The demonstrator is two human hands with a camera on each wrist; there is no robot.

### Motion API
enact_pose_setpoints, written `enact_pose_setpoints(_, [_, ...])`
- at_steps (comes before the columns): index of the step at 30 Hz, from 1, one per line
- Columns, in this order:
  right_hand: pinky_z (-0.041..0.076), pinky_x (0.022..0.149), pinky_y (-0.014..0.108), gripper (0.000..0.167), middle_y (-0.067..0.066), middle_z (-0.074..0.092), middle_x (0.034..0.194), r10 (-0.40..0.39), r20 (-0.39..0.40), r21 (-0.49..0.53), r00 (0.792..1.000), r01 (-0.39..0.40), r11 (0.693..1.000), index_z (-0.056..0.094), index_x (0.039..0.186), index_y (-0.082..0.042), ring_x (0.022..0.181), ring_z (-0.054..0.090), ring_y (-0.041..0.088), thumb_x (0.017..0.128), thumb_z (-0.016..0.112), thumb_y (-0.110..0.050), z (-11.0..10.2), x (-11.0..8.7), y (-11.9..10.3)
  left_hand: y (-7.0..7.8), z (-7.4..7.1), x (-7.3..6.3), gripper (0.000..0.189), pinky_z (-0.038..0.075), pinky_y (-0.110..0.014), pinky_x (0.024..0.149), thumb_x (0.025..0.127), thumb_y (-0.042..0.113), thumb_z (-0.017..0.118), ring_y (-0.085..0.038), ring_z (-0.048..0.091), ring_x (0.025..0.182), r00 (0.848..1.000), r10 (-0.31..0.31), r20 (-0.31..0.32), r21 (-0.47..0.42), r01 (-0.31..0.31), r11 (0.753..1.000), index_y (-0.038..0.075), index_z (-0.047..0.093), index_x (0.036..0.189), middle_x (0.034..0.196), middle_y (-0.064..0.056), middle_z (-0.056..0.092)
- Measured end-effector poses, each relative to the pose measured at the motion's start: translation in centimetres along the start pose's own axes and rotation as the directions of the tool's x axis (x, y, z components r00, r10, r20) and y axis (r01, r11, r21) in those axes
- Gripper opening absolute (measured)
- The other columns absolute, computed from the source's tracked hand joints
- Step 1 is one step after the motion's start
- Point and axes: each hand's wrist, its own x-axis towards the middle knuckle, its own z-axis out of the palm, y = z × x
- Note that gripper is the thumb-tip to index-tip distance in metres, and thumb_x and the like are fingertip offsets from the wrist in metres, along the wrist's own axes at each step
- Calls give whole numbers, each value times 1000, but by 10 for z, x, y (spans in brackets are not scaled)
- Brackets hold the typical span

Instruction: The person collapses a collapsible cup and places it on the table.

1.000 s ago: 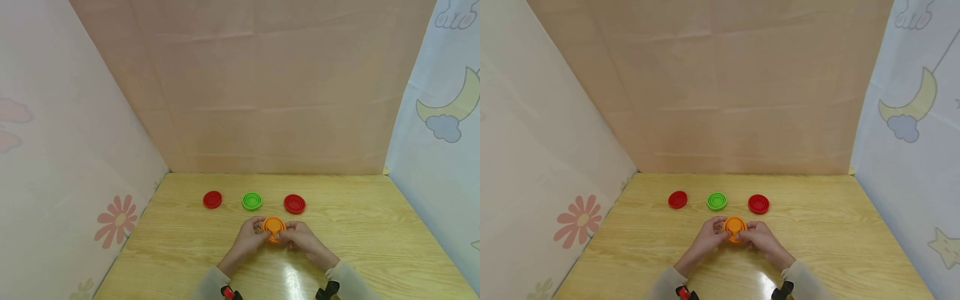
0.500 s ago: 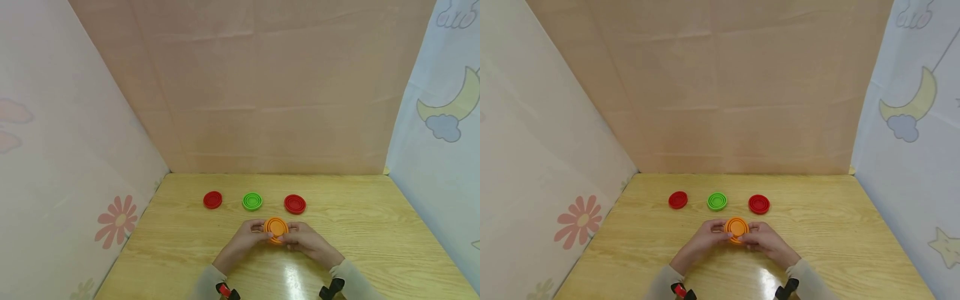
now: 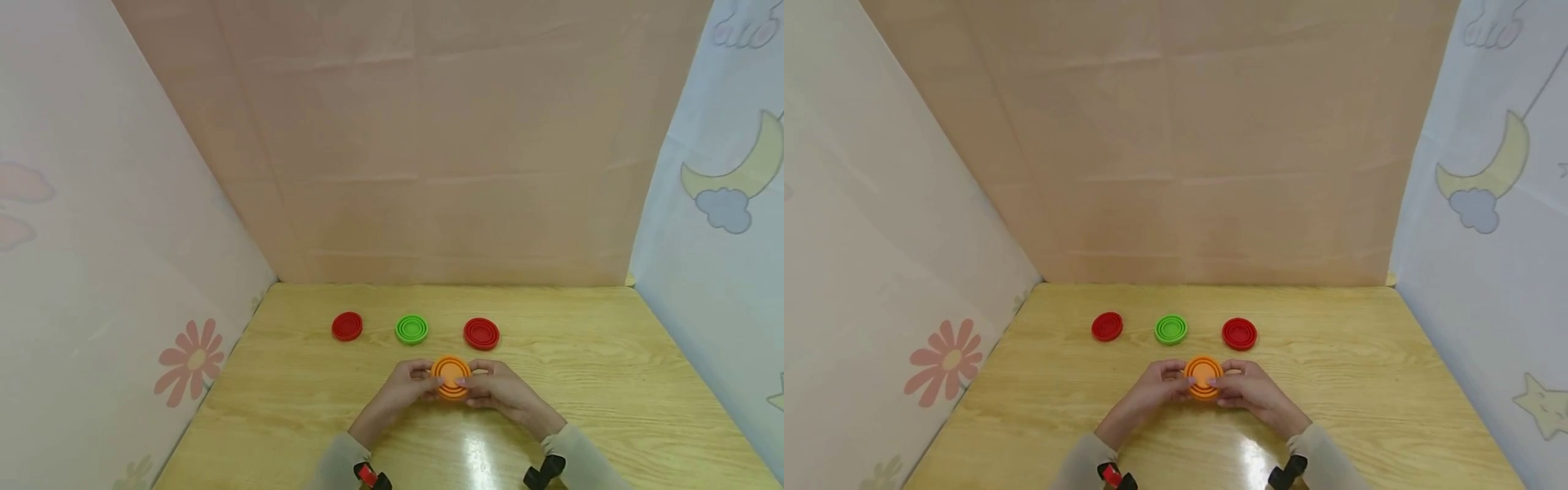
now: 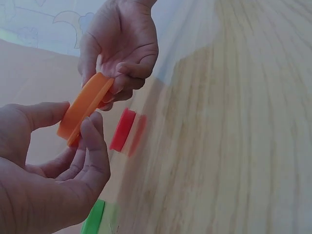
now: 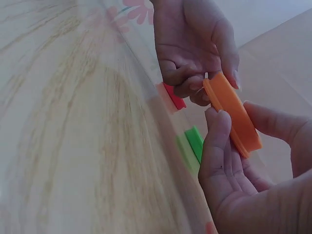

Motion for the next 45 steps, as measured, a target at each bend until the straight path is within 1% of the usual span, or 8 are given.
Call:
enact_pose_setpoints(6, [63, 71, 24, 30, -1, 76, 92, -9, -44, -27, 999, 8, 1000, 60, 120, -6, 72, 70, 7, 96, 75, -13, 5, 0, 0, -1, 1, 1, 27, 64, -26, 72, 96, 15, 77, -11, 70, 77, 999, 11, -42, 14, -10, 1000, 0, 71, 118, 91, -3, 73])
enact_pose_setpoints(11, [63, 71, 24, 35, 0, 75, 95, -27, -60, -48, 998, 24, 999, 60, 125, -2, 76, 71, 8, 96, 75, -15, 8, 1, 3, -3, -1, 0, 30, 63, -24, 69, 95, 15, 77, -10, 72, 74, 997, -23, -76, 2, 23, 1000, 2, 73, 121, 92, -3, 77])
enact_pose_setpoints(16, [65, 82, 30, 58, 12, 75, 117, -104, -85, -144, 991, 91, 985, 52, 144, 4, 95, 74, 15, 96, 77, -18, 8, 2, 2, -1, -3, 1, 36, 60, -21, 64, 93, 18, 79, -9, 71, 69, 994, -63, -94, -43, 60, 997, 3, 73, 125, 85, -2, 77])
enact_pose_setpoints(20, [63, 89, 31, 69, 22, 63, 143, -195, -112, -302, 975, 153, 941, 51, 151, -1, 116, 71, 23, 93, 81, -22, 8, -1, 0, -2, -6, 1, 36, 57, -19, 63, 94, 18, 79, -8, 69, 67, 992, -90, -83, -78, 84, 993, 3, 74, 126, 85, -1, 76])
enact_pose_setpoints(24, [61, 91, 29, 73, 22, 50, 158, -221, -71, -351, 973, 183, 918, 48, 154, -3, 120, 71, 25, 93, 81, -24, 9, -4, -4, -4, -8, -1, 33, 56, -18, 62, 95, 17, 77, -7, 69, 66, 991, -116, -67, -112, 108, 988, 2, 74, 124, 84, -2, 75])
enact_pose_setpoints(32, [63, 88, 31, 73, 26, 66, 141, -227, 26, -364, 973, 221, 905, 49, 154, -4, 111, 75, 21, 92, 83, -20, 8, -5, -8, 0, -11, -2, 31, 55, -17, 63, 96, 18, 76, -7, 69, 67, 993, -109, -37, -123, 104, 987, 1, 73, 122, 83, 0, 74])
enact_pose_setpoints(39, [60, 89, 31, 76, 25, 60, 146, -255, 75, -440, 964, 261, 859, 50, 154, -6, 113, 71, 26, 88, 86, -18, 6, -4, -9, 4, -10, -4, 27, 57, -17, 63, 97, 17, 76, -8, 70, 68, 992, -126, -3, -149, 124, 981, 0, 73, 117, 84, -2, 74])
enact_pose_setpoints(45, [60, 88, 29, 74, 26, 62, 143, -266, 80, -422, 961, 275, 864, 50, 153, -4, 109, 73, 21, 90, 84, -18, 8, -4, -9, 6, -11, -6, 28, 57, -16, 63, 98, 18, 75, -9, 70, 70, 992, -123, 21, -167, 125, 978, -1, 73, 118, 86, -3, 73])
